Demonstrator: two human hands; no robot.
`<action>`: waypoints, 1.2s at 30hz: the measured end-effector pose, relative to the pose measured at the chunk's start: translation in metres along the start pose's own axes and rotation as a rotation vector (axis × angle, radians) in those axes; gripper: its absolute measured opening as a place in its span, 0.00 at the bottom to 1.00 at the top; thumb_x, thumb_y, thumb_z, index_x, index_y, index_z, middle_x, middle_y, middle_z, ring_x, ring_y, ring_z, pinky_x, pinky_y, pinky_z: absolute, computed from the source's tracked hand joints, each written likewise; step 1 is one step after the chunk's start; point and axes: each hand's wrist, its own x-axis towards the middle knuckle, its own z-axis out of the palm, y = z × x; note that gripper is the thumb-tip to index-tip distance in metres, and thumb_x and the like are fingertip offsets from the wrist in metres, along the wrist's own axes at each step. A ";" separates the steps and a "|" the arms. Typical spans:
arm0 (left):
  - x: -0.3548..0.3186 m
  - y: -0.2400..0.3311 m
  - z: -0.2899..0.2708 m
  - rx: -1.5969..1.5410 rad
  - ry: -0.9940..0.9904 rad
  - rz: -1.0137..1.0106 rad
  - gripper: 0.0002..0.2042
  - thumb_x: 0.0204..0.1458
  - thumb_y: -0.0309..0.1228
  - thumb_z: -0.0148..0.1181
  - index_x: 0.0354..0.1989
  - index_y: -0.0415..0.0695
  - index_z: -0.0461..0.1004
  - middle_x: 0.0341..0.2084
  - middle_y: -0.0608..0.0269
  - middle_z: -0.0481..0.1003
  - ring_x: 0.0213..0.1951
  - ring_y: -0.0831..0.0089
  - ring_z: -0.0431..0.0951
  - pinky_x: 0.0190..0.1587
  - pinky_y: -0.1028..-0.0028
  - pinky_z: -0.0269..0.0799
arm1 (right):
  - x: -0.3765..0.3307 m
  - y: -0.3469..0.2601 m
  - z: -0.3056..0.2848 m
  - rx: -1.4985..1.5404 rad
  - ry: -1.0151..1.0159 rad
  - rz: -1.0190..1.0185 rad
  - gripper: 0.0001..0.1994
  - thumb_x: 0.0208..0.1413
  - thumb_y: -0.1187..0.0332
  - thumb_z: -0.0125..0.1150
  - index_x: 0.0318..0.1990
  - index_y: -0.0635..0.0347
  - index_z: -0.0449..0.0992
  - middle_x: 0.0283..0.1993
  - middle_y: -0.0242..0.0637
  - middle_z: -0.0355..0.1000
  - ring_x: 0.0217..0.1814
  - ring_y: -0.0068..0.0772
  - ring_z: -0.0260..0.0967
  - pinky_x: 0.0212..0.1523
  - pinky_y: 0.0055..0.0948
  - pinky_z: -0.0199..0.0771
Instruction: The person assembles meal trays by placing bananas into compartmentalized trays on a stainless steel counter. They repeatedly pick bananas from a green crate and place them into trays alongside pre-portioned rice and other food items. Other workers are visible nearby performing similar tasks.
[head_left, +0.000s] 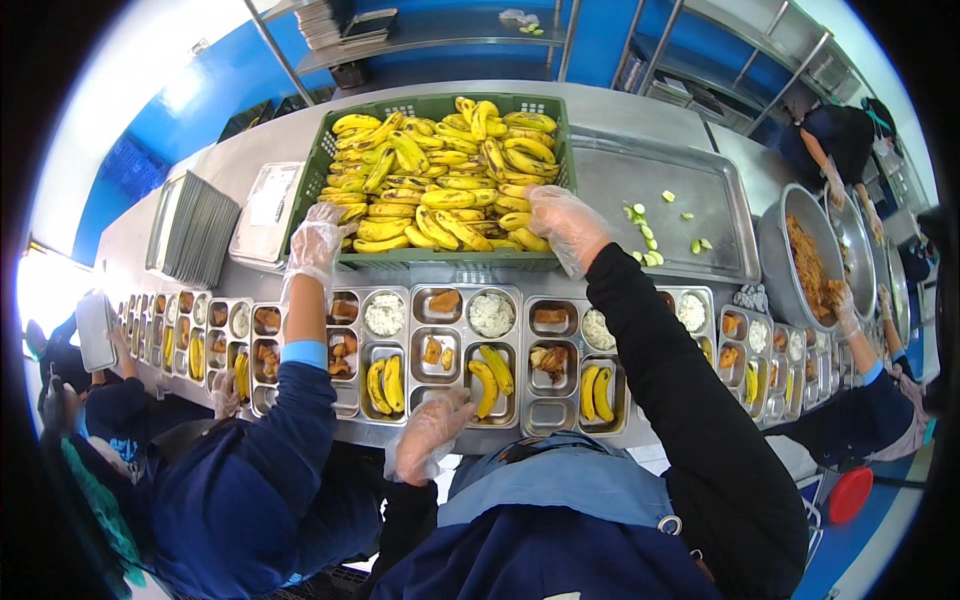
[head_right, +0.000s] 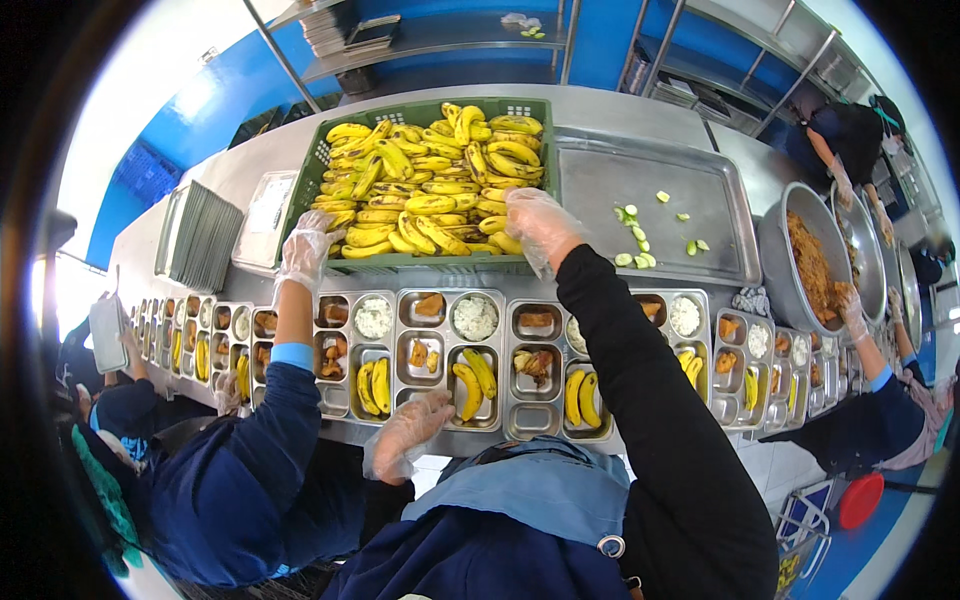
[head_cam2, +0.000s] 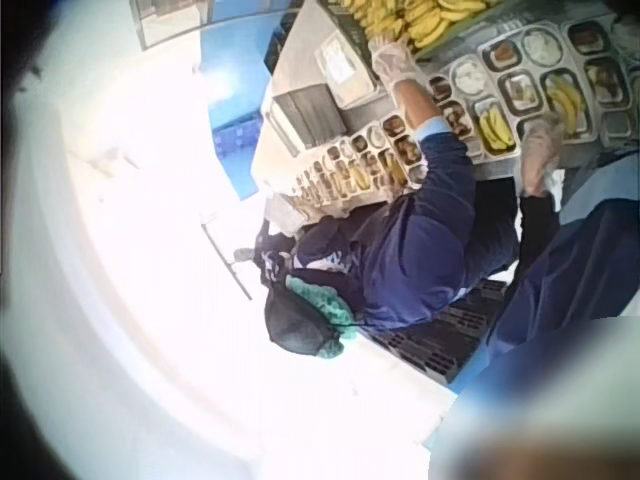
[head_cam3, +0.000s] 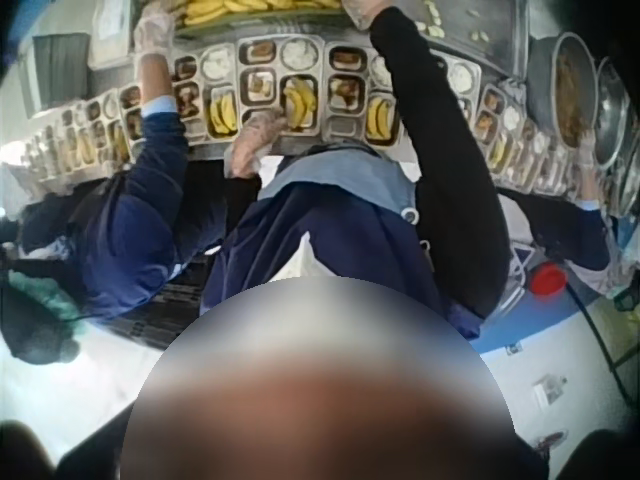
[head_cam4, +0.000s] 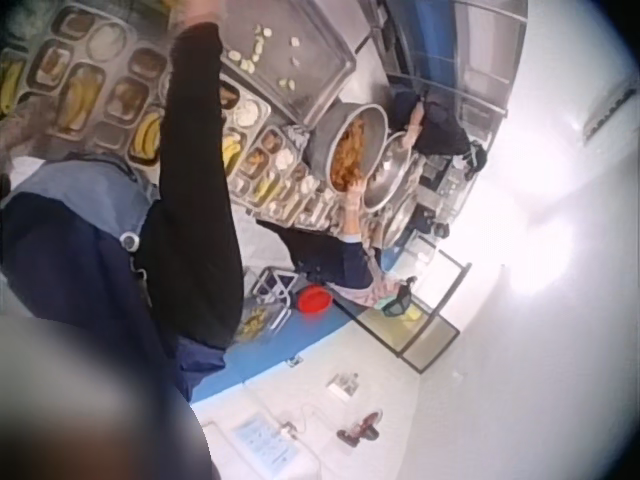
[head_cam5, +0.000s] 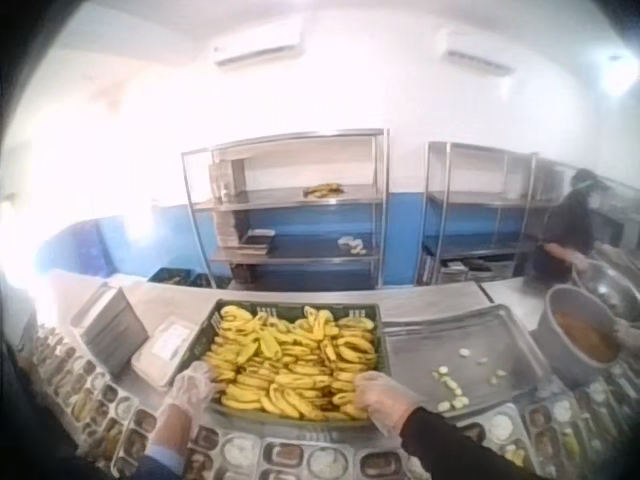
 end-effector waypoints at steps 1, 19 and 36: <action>0.003 0.005 -0.005 -0.004 -0.008 0.012 0.24 0.59 0.46 0.54 0.58 0.41 0.71 0.48 0.44 0.78 0.52 0.50 0.77 0.55 0.59 0.70 | 0.002 0.001 0.001 -0.079 -0.034 -0.016 0.12 0.37 0.72 0.64 0.34 0.60 0.76 0.38 0.46 0.78 0.49 0.47 0.76 0.46 0.39 0.75; 0.002 -0.034 0.015 -0.029 -0.030 0.231 0.25 0.60 0.46 0.52 0.56 0.38 0.70 0.48 0.44 0.76 0.52 0.51 0.75 0.55 0.60 0.69 | 0.012 0.004 0.032 -0.292 0.177 -0.145 0.22 0.47 0.66 0.68 0.50 0.59 0.71 0.43 0.45 0.73 0.50 0.52 0.71 0.55 0.46 0.70; -0.021 -0.054 0.021 -0.060 0.142 0.330 0.22 0.58 0.47 0.53 0.49 0.40 0.73 0.41 0.45 0.78 0.47 0.49 0.77 0.50 0.57 0.71 | -0.015 -0.040 -0.059 0.400 0.080 0.189 0.21 0.57 0.58 0.63 0.55 0.56 0.76 0.49 0.41 0.75 0.55 0.42 0.70 0.61 0.38 0.66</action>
